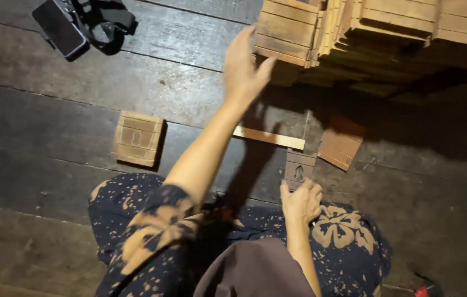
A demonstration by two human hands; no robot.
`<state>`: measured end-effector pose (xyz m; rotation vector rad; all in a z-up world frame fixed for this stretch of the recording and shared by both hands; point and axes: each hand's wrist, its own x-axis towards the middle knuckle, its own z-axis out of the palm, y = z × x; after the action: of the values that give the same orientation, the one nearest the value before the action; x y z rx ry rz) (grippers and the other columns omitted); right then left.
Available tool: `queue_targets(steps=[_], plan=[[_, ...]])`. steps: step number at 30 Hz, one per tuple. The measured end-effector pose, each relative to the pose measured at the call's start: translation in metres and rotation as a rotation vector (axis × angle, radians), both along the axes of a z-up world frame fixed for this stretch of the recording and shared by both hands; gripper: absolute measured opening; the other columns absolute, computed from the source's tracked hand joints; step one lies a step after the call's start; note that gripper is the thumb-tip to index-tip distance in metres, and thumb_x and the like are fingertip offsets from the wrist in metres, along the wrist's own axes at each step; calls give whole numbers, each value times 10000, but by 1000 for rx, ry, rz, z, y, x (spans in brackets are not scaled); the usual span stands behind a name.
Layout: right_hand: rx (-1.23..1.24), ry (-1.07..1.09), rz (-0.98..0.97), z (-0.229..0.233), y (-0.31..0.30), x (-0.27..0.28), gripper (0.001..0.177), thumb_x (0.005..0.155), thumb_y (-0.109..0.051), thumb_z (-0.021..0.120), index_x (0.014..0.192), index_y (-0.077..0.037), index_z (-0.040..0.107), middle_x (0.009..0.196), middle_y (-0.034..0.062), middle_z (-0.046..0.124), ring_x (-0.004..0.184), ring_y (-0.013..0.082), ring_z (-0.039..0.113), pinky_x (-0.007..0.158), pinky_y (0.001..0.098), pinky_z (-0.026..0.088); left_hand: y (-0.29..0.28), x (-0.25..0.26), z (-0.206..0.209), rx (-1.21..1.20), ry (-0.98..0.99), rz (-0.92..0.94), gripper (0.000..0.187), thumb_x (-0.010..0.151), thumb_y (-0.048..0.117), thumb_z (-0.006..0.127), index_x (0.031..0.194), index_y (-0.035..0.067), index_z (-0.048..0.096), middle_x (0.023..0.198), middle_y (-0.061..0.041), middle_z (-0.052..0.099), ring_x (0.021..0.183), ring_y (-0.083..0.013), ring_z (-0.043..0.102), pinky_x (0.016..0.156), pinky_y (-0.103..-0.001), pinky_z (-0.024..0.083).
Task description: The person sits on the floor and uses a stencil and a blue marker to trace a design onto small wooden blocks. They repeatedly pick up a block, align the stencil, trace the pattern, and then place the finished block aside.
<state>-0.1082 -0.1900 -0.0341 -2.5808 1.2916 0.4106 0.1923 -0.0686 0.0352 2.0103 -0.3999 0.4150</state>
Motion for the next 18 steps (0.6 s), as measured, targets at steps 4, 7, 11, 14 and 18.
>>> queue_targets(steps=[4,7,11,14,18], plan=[[29,-28,0,4,1,3,720,866,-554,692,1398,-83,575,1323,206,555,1223,393,550,940,616,475,-73,39,14,467,270,91,940,824,604,870,1505,197,366,1631,-95,293,1516,-345,237,1118,-764,265],[28,-34,3,1,-2,0,704,864,-541,710,1381,-82,580,1310,203,559,1217,391,556,929,607,487,-89,57,14,617,381,100,1101,717,760,946,1492,215,387,1649,-105,154,1520,-438,142,1087,-798,259],[-5,-15,31,-7,-3,-1,718,844,-581,711,1327,-62,600,1267,195,576,1205,392,558,905,602,499,-89,57,28,483,497,123,1200,609,515,1132,1512,316,368,1664,-92,99,1496,-462,205,1083,-725,301],[-17,5,30,-7,-2,1,768,817,-592,765,1352,-71,587,1288,193,576,1223,383,554,909,590,508,-81,41,39,454,385,184,1205,495,429,1083,1454,335,359,1535,-83,275,1373,-418,366,982,-644,418],[9,-15,2,1,-2,2,753,804,-585,778,1352,-100,600,1305,184,574,1226,381,556,919,614,495,-38,-14,44,438,348,133,1048,494,439,990,1382,303,451,1584,-64,230,1408,-364,326,1009,-526,417]])
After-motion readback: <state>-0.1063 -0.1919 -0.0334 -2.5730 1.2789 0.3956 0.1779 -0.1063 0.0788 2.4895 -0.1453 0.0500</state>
